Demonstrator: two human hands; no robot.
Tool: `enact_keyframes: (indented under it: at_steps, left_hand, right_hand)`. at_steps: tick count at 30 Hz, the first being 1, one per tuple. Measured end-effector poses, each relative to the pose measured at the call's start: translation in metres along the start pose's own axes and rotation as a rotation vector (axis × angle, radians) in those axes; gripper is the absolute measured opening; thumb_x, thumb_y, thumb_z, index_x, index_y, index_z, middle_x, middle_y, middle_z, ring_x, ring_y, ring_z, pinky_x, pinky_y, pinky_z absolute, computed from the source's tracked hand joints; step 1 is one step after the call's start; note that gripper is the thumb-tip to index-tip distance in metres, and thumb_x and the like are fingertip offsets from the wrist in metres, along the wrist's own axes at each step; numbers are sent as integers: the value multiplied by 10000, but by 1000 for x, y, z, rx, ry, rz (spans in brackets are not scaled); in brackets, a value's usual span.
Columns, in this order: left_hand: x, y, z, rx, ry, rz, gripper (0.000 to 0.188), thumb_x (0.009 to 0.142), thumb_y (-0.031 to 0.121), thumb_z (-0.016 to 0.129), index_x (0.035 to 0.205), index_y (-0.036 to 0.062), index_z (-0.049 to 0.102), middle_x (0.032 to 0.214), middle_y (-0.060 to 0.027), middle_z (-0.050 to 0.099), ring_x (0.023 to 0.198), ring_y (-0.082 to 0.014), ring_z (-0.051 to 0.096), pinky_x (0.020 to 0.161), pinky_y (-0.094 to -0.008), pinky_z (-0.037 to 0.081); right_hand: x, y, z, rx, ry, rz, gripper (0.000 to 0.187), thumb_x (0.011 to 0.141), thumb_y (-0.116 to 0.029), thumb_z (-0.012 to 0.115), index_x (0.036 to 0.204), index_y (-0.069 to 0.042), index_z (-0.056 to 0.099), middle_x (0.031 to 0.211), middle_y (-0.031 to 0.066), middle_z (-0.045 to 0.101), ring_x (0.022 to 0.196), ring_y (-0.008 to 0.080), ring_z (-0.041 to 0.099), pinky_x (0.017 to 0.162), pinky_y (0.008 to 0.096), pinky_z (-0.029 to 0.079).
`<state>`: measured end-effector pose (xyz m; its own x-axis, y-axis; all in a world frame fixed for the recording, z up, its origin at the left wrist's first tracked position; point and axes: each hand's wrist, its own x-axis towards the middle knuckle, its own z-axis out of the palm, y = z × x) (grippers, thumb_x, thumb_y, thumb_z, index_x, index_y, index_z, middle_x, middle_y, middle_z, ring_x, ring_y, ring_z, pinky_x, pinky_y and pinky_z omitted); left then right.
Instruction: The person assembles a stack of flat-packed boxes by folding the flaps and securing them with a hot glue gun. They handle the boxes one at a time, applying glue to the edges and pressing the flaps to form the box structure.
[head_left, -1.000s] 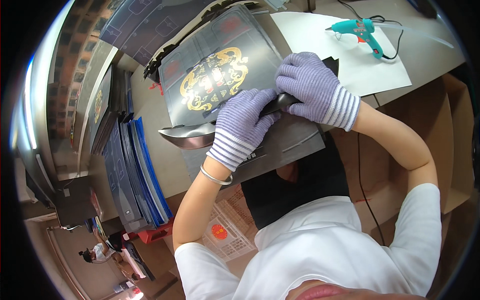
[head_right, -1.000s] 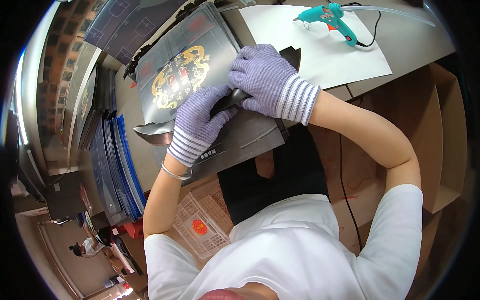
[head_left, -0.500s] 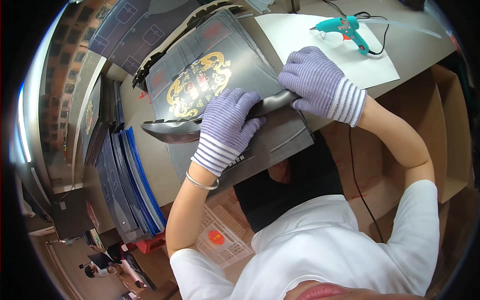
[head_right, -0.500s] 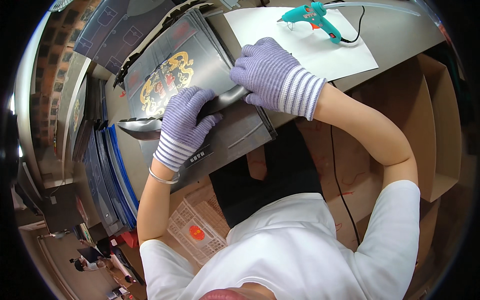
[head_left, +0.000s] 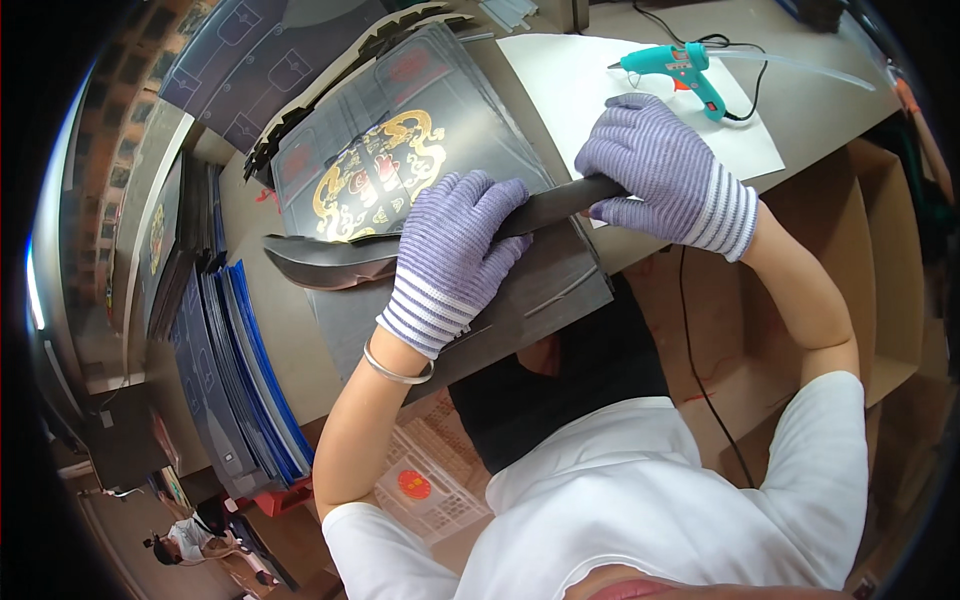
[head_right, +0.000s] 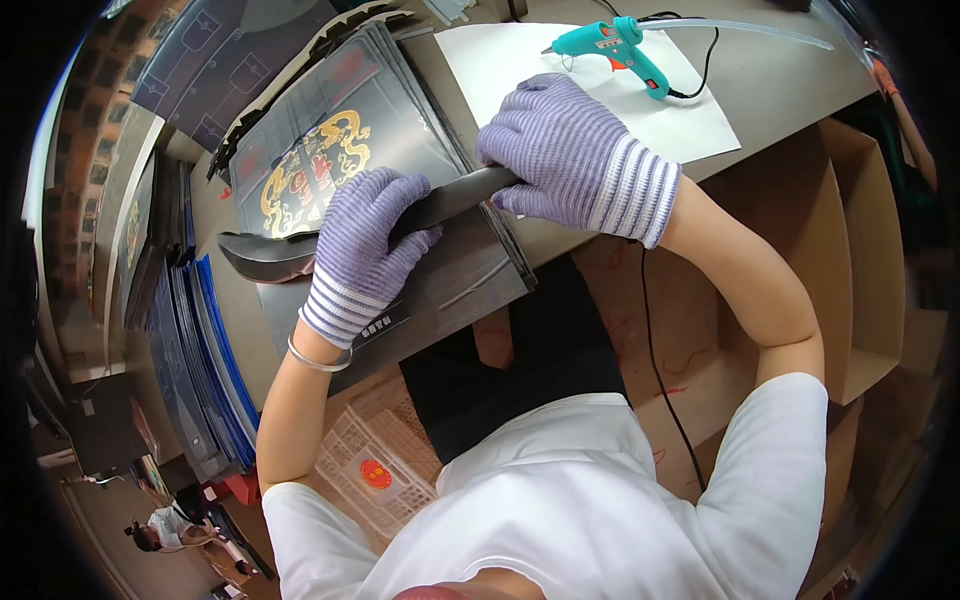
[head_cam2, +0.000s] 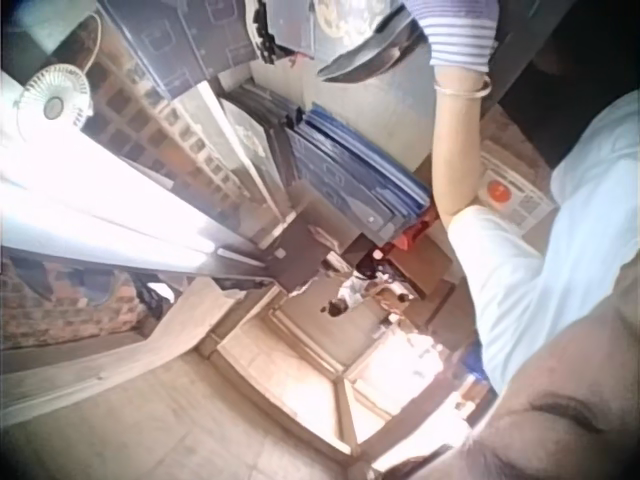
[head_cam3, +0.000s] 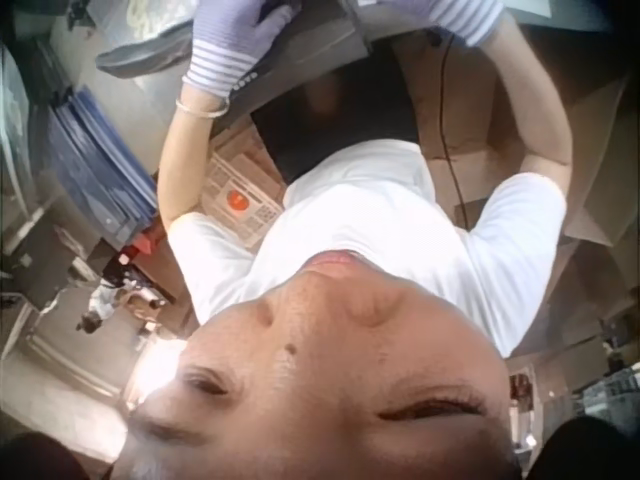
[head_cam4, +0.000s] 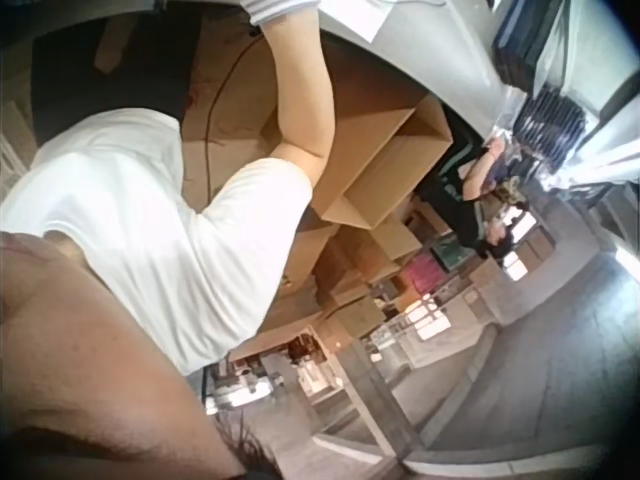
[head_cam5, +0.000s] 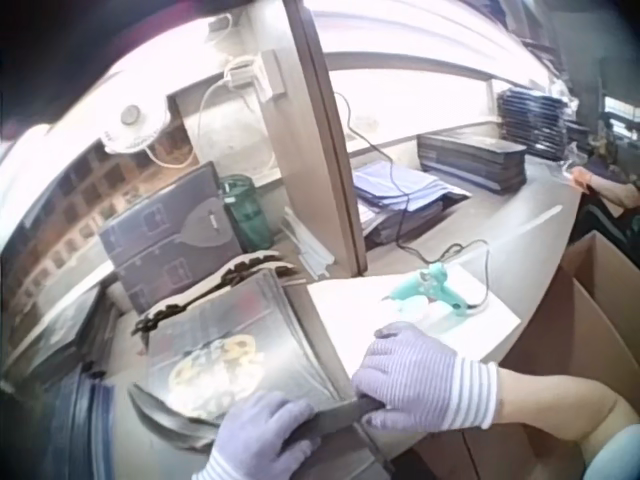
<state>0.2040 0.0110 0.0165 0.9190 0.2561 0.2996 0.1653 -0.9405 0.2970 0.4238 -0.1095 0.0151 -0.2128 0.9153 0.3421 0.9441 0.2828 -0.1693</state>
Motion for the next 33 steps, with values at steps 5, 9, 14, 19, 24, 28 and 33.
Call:
enact_keyframes:
  at_steps: [5, 9, 14, 19, 24, 28, 33]
  left_hand:
    - [9, 11, 2, 21, 14, 49, 358, 767, 163, 736, 1079, 33, 619, 937, -152, 621, 895, -337, 591, 805, -422, 474]
    - [7, 6, 10, -64, 13, -4, 355, 767, 173, 732, 1076, 33, 627, 911, -148, 636, 853, -342, 606, 762, -419, 491]
    - [5, 9, 5, -43, -6, 20, 352, 787, 215, 720, 1078, 34, 639, 884, -140, 632, 824, -344, 604, 758, -419, 494]
    - [0, 17, -23, -59, -83, -26, 362, 841, 257, 705, 1109, 22, 640, 928, -156, 653, 864, -336, 629, 804, -403, 511]
    - [-35, -26, -67, -515, -156, -419, 247, 865, 64, 700, 1105, 8, 688, 969, -86, 709, 867, -110, 633, 831, -254, 514]
    - [-42, -34, -72, -475, -123, -440, 239, 805, 10, 730, 1042, -3, 698, 929, -78, 705, 832, -115, 635, 802, -254, 527]
    - [-38, -42, -72, -380, -151, -459, 246, 748, -26, 736, 989, -14, 689, 921, -91, 699, 835, -150, 657, 790, -279, 535]
  right_hand:
    - [1, -2, 2, 125, -12, 12, 358, 731, -279, 766, 984, -80, 609, 887, 93, 597, 929, 305, 572, 1001, 443, 404]
    - [-3, -3, -16, -1, 167, -16, 397, 757, -304, 752, 1049, -77, 608, 927, 94, 629, 937, 298, 599, 896, 414, 457]
    - [-16, 5, -22, -97, 28, -87, 283, 747, -222, 744, 973, -84, 644, 845, 73, 632, 862, 268, 614, 798, 397, 466]
    - [-11, 15, -33, 123, 152, -163, 220, 734, -153, 753, 908, -68, 650, 812, 77, 622, 829, 278, 595, 795, 396, 460]
    - [-9, 29, -42, -49, 290, -109, 282, 783, -221, 747, 994, -62, 653, 953, 81, 661, 977, 296, 610, 909, 419, 459]
    - [-4, 22, -27, -40, 216, -129, 269, 757, -180, 759, 979, -70, 655, 987, 78, 657, 1019, 289, 599, 959, 431, 447]
    - [-4, 18, -16, 290, 121, 42, 266, 755, -146, 752, 974, -66, 625, 977, 64, 630, 959, 279, 591, 938, 410, 435]
